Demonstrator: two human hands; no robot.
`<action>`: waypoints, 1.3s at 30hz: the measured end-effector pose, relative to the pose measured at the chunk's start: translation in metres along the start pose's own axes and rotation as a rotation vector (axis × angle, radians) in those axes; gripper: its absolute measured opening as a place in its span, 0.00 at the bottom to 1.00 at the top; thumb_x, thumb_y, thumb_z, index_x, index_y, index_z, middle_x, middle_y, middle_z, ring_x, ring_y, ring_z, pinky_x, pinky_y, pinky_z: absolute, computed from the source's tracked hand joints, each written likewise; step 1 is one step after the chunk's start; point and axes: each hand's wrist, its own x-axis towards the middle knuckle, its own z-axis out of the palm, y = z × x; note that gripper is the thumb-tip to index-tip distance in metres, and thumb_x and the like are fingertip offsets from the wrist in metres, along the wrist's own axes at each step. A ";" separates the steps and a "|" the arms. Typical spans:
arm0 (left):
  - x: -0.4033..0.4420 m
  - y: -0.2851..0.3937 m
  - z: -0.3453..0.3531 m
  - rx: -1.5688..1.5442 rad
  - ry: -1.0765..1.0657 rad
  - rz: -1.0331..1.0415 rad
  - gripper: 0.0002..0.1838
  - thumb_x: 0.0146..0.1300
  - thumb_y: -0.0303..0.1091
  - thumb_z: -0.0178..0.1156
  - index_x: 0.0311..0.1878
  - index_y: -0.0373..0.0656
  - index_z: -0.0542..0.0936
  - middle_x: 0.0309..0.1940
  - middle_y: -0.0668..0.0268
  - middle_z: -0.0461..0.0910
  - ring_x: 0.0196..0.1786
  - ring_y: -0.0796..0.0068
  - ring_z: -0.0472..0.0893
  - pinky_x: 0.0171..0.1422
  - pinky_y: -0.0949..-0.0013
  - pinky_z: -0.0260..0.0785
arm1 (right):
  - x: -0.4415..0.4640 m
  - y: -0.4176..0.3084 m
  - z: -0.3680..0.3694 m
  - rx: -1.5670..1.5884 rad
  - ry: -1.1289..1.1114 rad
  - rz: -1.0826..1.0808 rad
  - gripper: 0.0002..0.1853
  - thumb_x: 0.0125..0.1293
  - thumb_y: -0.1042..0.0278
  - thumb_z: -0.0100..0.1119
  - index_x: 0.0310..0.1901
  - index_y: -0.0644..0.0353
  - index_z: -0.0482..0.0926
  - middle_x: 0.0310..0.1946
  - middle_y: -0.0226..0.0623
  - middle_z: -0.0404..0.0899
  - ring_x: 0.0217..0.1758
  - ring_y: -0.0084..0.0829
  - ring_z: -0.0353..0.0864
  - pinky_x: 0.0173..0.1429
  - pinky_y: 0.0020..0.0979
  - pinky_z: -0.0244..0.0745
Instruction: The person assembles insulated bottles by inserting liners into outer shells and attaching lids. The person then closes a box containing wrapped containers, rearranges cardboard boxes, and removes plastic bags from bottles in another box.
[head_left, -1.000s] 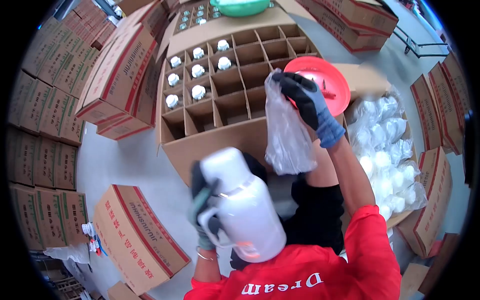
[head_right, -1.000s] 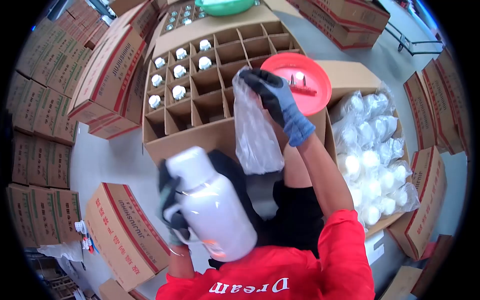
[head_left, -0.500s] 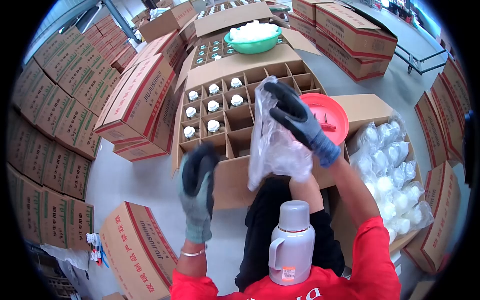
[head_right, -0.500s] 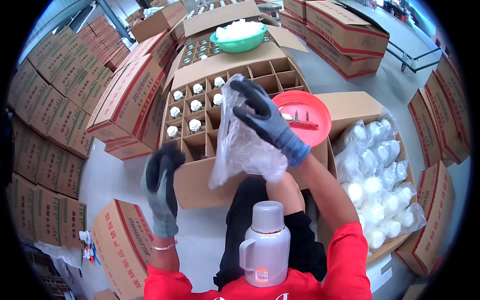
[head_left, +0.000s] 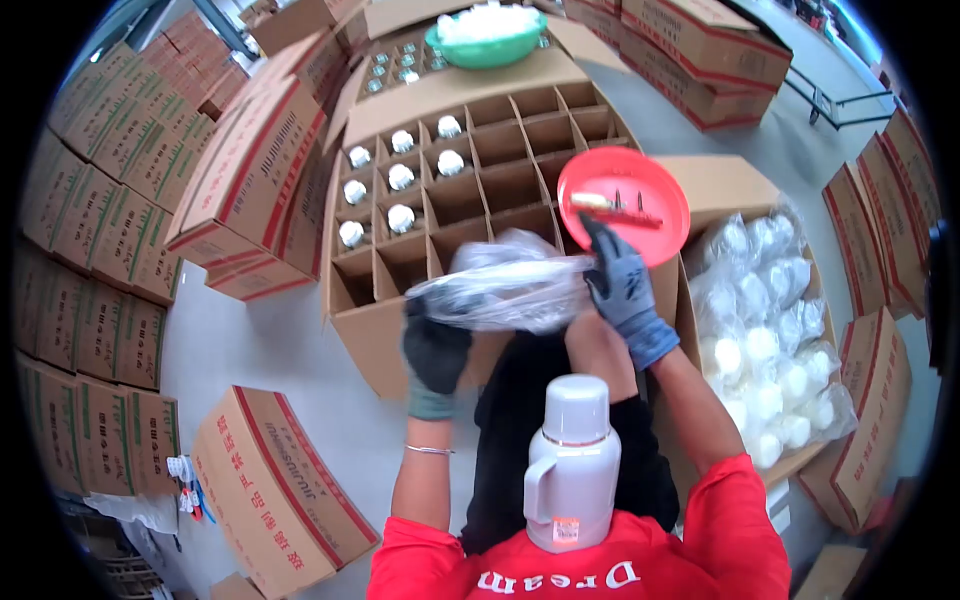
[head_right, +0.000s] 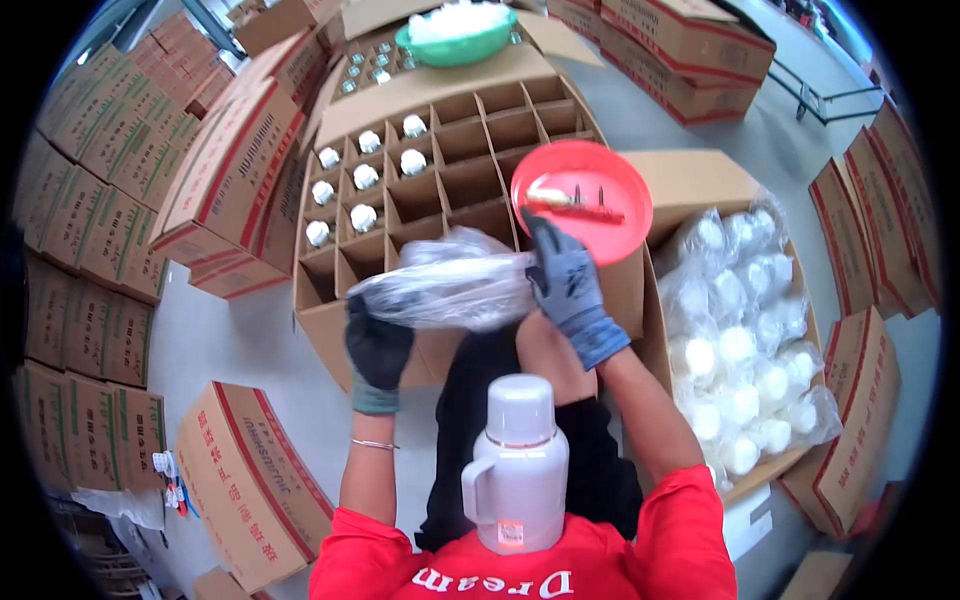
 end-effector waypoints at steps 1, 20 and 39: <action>-0.014 0.000 -0.022 0.434 0.077 0.121 0.17 0.69 0.33 0.52 0.60 0.41 0.73 0.57 0.61 0.76 0.58 0.67 0.76 0.61 0.61 0.72 | -0.018 0.006 -0.002 0.115 -0.062 0.115 0.35 0.51 0.79 0.56 0.65 0.59 0.65 0.54 0.49 0.73 0.54 0.49 0.74 0.57 0.41 0.71; -0.200 0.005 0.041 1.021 -0.509 -1.479 0.26 0.67 0.43 0.58 0.65 0.41 0.71 0.50 0.67 0.80 0.43 0.82 0.76 0.43 0.78 0.68 | -0.272 -0.069 -0.133 0.275 -0.798 -0.157 0.19 0.50 0.61 0.64 0.44 0.54 0.77 0.53 0.46 0.72 0.62 0.45 0.68 0.66 0.54 0.61; -0.130 -0.131 0.108 0.867 -0.727 -0.853 0.28 0.66 0.29 0.54 0.69 0.39 0.66 0.71 0.57 0.61 0.75 0.65 0.58 0.76 0.63 0.47 | -0.153 0.083 -0.191 0.403 0.355 0.522 0.32 0.50 0.73 0.67 0.59 0.69 0.70 0.49 0.39 0.77 0.49 0.30 0.79 0.56 0.32 0.74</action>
